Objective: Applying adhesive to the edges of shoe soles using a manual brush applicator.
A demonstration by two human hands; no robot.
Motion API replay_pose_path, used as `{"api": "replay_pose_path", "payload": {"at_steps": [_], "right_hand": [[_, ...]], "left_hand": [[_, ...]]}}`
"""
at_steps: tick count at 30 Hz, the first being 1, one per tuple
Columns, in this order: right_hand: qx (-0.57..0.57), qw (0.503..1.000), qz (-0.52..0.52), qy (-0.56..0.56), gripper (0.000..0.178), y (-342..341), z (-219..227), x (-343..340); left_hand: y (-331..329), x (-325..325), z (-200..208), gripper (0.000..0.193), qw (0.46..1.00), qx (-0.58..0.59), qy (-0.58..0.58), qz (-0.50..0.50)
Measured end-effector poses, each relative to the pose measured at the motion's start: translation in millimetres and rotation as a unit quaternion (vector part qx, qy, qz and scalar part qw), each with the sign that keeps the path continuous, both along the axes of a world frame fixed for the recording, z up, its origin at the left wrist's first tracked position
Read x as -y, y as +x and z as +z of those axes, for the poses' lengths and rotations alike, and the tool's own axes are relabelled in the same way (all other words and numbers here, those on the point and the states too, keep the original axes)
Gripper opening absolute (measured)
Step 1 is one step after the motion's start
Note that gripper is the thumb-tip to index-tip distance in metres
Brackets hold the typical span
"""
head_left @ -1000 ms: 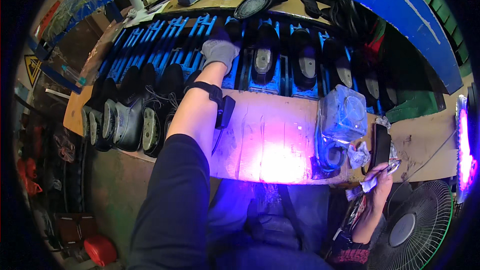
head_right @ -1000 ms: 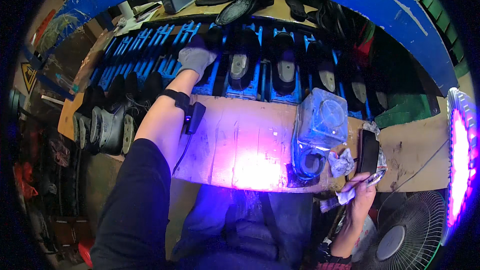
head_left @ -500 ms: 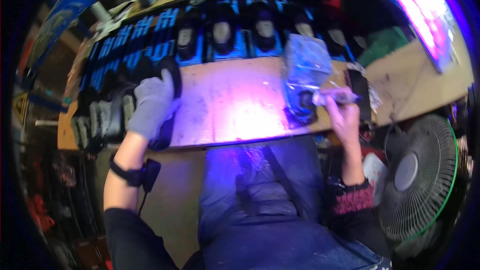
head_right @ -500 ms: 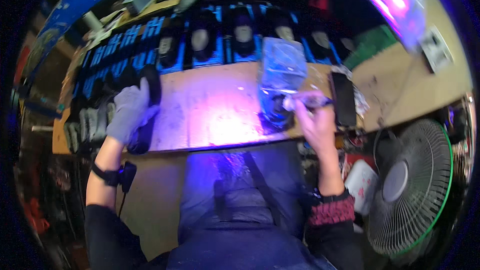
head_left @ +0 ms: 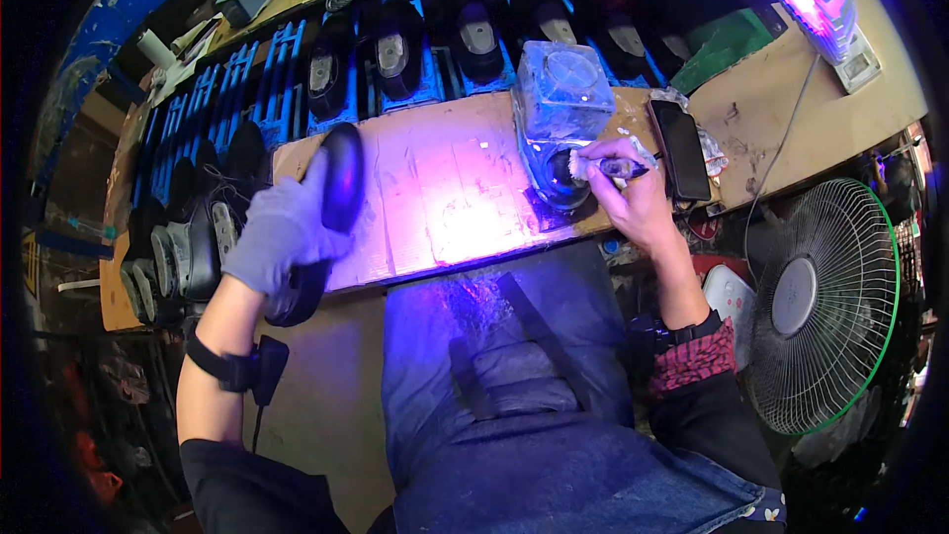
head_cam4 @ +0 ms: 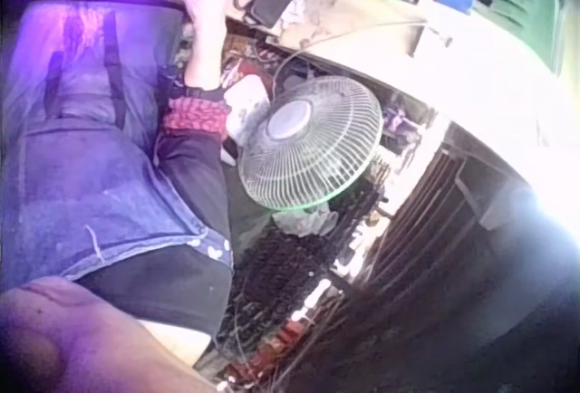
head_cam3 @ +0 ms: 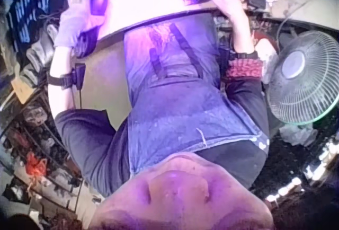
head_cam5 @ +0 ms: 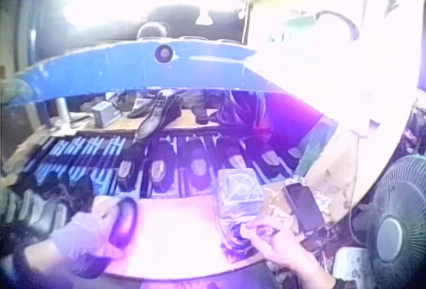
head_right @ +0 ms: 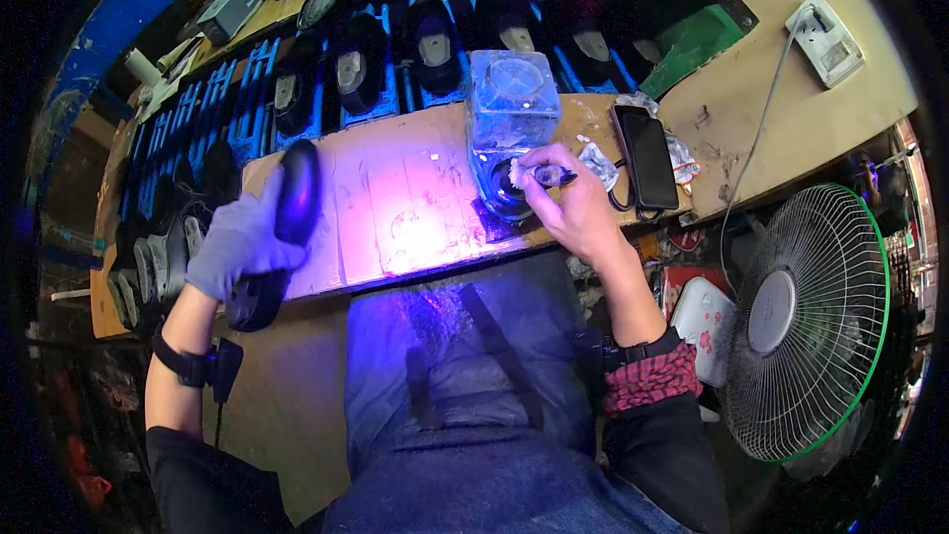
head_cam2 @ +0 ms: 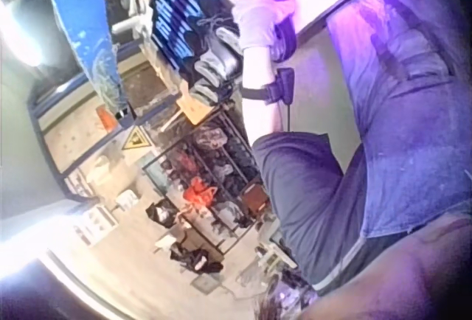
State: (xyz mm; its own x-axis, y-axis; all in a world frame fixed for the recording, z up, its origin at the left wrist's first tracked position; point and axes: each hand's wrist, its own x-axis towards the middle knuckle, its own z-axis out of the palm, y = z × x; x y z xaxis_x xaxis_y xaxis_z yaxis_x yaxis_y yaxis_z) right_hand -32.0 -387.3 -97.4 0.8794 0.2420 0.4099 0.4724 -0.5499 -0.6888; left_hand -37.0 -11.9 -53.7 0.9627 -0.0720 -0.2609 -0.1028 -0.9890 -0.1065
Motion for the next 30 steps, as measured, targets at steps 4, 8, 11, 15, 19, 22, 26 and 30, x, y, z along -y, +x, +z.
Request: {"api": "replay_pose_path", "payload": {"at_steps": [4, 8, 11, 15, 19, 22, 26, 30], "right_hand": [[0.009, 1.0, -0.003, -0.028, 0.016, -0.8, 4.3, 3.1], [0.031, 0.998, -0.002, -0.051, 0.017, 1.8, 2.4, -2.3], [0.041, 0.999, -0.015, -0.03, 0.017, -3.7, 4.1, -7.2], [-0.017, 0.978, -0.054, 0.201, 0.011, -11.0, -28.7, 0.0], [-0.015, 0.952, -0.107, 0.285, 0.008, -34.5, -36.2, -13.7], [-0.065, 0.935, -0.083, 0.337, 0.008, -45.6, -31.1, -29.3], [-0.175, 0.894, 0.046, 0.41, 0.006, -28.4, -22.6, -93.1], [-0.238, 0.89, 0.045, 0.386, 0.012, -3.9, -15.8, -138.4]], "left_hand": [[-10.5, 19.7, 7.7, 0.119, 0.996, -0.067, 0.05, -0.013], [-11.7, 0.8, 17.2, 0.119, 0.999, -0.014, -0.049, 0.001], [-23.9, 21.0, 40.6, 0.115, 0.984, 0.108, -0.096, 0.103], [-48.0, 33.7, 10.2, 0.107, 0.86, 0.44, -0.253, -0.053], [-78.9, 3.3, -106.7, 0.071, 0.803, 0.379, -0.418, -0.19], [-109.9, 37.7, -72.3, 0.042, 0.787, 0.383, -0.432, -0.216], [-123.8, 37.5, -78.4, 0.033, 0.858, 0.28, -0.415, -0.12], [-128.0, 33.7, -91.6, 0.035, 0.844, 0.316, -0.406, -0.155]]}}
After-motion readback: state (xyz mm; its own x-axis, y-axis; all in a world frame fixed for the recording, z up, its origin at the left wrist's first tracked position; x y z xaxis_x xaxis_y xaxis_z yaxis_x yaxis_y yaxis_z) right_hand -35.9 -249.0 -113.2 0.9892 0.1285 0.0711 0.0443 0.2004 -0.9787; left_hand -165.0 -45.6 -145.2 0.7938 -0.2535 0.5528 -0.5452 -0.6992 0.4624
